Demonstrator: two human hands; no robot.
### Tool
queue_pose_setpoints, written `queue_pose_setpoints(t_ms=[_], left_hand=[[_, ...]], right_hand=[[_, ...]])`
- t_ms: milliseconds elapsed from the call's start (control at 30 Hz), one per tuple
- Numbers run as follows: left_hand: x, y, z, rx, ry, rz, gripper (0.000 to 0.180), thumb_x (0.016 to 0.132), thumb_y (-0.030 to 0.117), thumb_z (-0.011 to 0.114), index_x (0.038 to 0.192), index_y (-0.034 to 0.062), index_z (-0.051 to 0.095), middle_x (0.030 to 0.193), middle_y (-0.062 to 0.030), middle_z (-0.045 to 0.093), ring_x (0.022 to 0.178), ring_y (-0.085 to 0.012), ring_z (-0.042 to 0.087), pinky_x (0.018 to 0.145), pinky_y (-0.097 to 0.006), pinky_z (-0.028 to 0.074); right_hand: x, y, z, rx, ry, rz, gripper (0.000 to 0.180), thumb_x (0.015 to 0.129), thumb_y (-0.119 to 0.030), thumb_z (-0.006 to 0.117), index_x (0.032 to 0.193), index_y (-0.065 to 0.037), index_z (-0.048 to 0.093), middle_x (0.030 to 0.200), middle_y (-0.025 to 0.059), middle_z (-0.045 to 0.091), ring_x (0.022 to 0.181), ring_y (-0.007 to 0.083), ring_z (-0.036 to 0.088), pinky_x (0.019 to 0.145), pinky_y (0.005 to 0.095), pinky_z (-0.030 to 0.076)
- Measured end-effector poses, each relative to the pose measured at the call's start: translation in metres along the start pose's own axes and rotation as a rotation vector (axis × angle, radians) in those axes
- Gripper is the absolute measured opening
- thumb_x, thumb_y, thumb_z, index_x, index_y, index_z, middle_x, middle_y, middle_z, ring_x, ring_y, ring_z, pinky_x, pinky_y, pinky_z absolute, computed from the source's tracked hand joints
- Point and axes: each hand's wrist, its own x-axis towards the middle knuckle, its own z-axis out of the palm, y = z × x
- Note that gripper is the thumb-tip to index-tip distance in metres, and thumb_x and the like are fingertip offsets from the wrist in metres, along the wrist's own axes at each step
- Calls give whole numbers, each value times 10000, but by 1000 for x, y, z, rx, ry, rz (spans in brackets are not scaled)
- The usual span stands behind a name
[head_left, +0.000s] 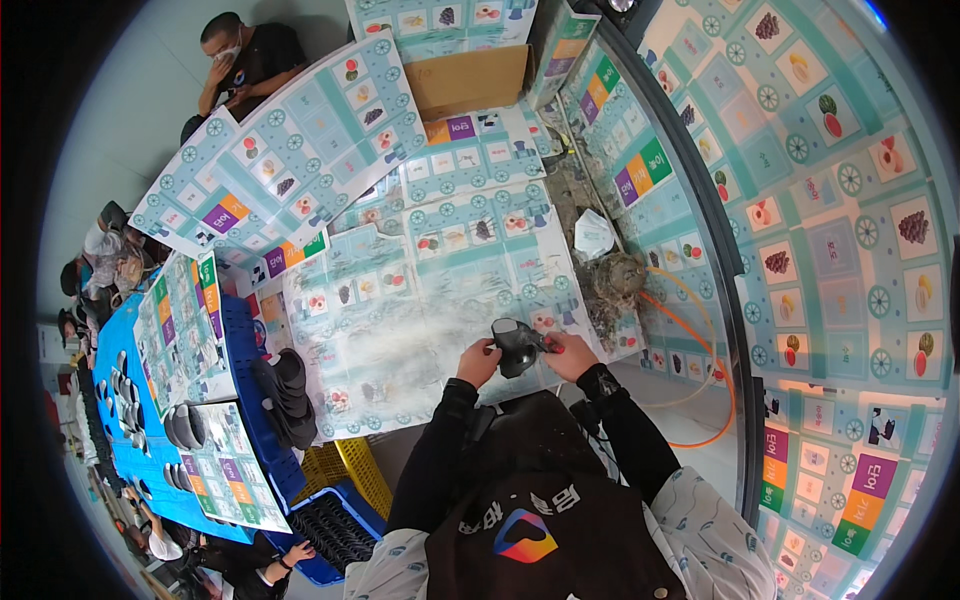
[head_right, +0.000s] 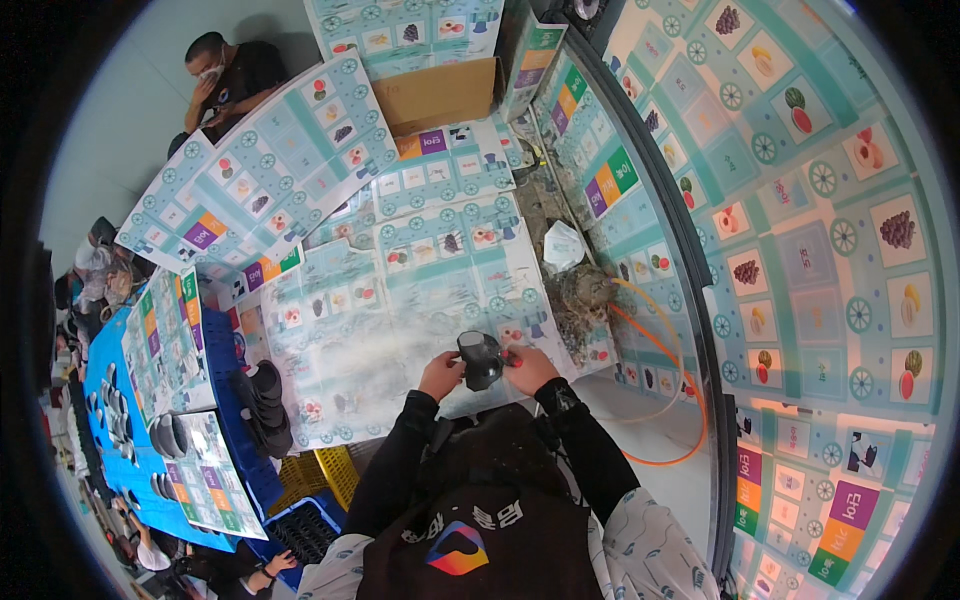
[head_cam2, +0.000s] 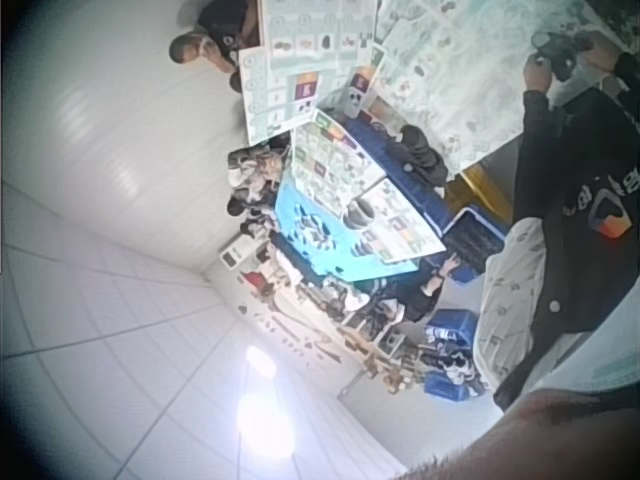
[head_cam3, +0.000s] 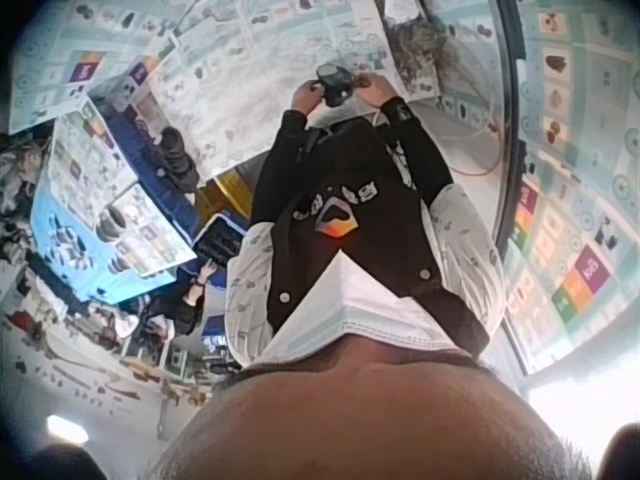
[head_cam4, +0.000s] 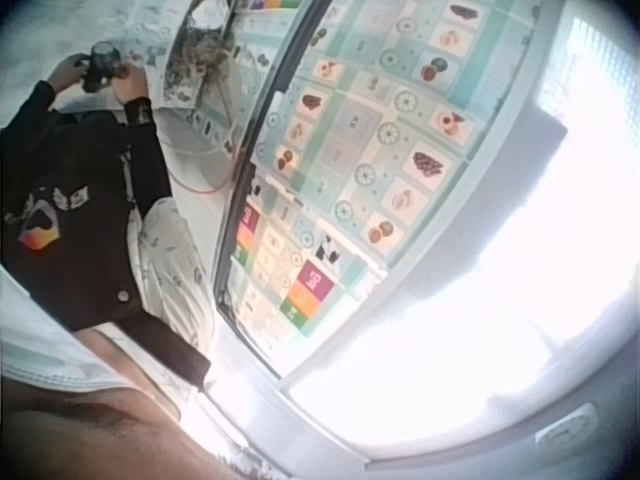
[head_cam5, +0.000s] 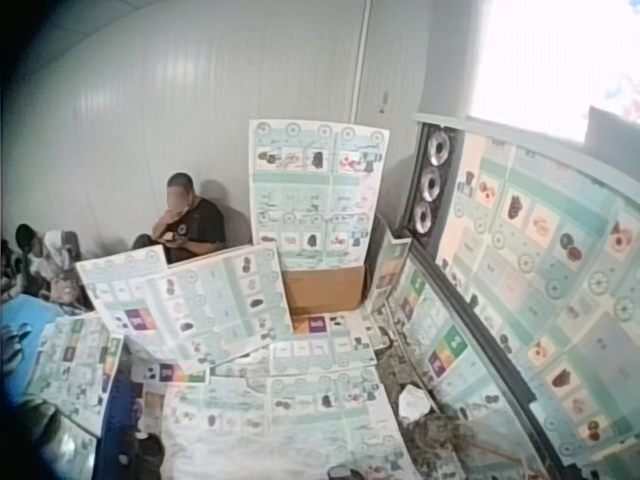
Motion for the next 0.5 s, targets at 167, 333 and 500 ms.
queue_pose_setpoints(t_ms=[167,333,500], left_hand=[[-1,2,-1,-53,-44,-37,483,945,238,651,1328,-54,599,930,-158,751,783,-219,738,697,-339,591],[-1,4,-1,-44,-37,-16,480,940,240,657,1318,-52,604,917,-155,749,779,-214,737,693,-337,587],[1,3,0,-2,-26,4,460,937,236,659,1292,-52,614,893,-147,744,761,-205,733,683,-338,581]], right_hand=[[-1,18,1,42,26,83,318,800,-267,632,985,-12,681,929,264,690,947,472,640,824,548,502],[-13,34,4,-128,4,10,328,792,-216,657,1010,29,645,843,214,690,807,382,682,738,440,530],[-16,23,4,81,-20,58,296,806,-246,596,977,-20,682,922,270,678,927,487,625,802,554,488]])
